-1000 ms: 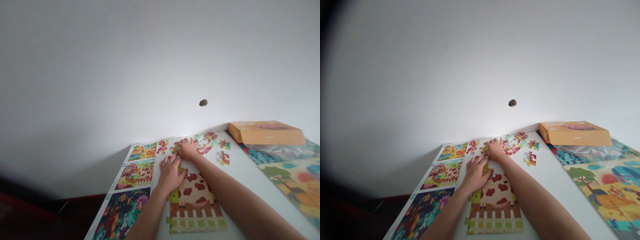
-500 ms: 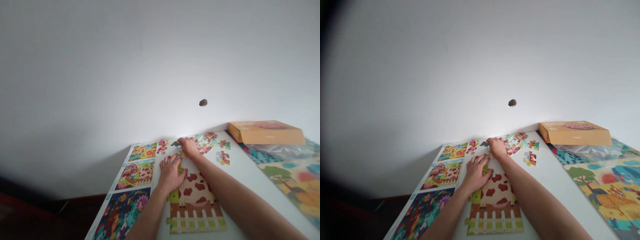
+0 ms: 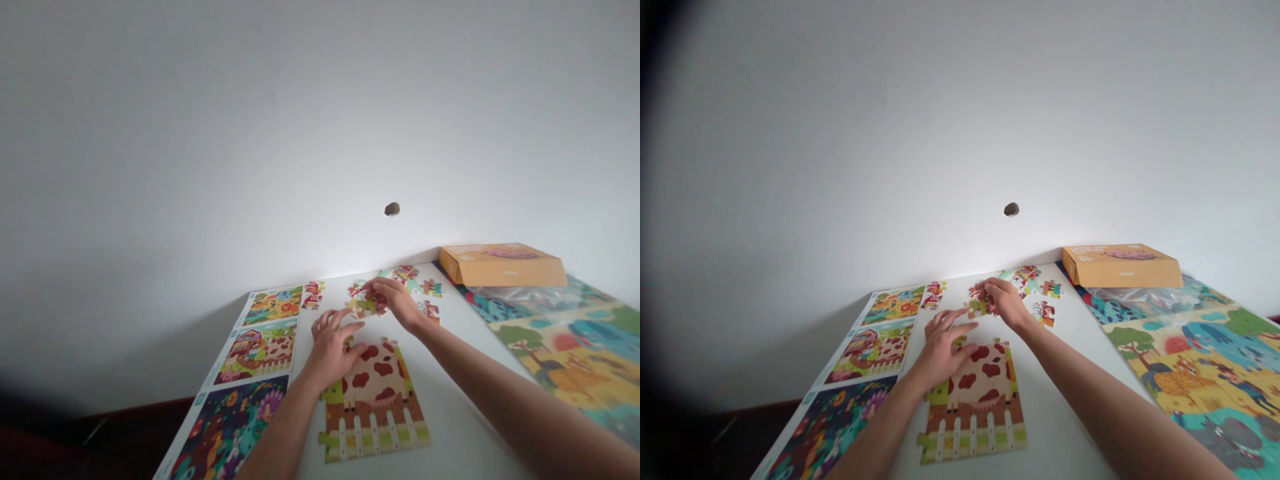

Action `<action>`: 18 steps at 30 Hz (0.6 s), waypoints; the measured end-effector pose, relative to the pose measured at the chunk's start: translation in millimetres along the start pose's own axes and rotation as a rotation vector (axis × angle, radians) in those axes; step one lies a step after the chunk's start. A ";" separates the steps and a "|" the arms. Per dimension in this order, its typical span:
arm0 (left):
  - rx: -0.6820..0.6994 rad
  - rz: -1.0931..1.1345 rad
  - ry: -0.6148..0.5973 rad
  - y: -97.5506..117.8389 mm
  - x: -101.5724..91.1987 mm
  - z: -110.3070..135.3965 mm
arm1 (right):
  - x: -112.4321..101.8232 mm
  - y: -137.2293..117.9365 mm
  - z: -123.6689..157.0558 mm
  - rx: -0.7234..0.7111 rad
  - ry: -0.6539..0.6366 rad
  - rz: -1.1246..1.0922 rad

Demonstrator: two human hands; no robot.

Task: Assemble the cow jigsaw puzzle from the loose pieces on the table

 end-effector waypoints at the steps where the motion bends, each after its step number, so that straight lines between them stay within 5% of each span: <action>1: 0.049 0.027 -0.014 4.9 -0.8 1.0 | -7.1 2.7 14.4 0.015 -0.016 0.007; 6: 0.160 0.128 -0.141 16.9 1.6 5.2 | -23.6 17.4 59.6 -0.161 -0.085 0.280; 13: 0.198 0.151 -0.176 14.6 3.2 7.1 | -16.0 22.1 49.3 -0.197 -0.110 0.622; 18: 0.193 0.165 -0.163 15.7 3.5 7.4 | -22.7 21.0 57.7 -0.082 -0.041 0.903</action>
Point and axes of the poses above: each hand's wrist, its own z-axis away from the middle knuckle, its own x-axis out of the palm, y = z × x, the point moved 6 cm from there along -z, towards the middle knuckle, and after that the axes turned 5 degrees about -z, right-handed, at the moved point
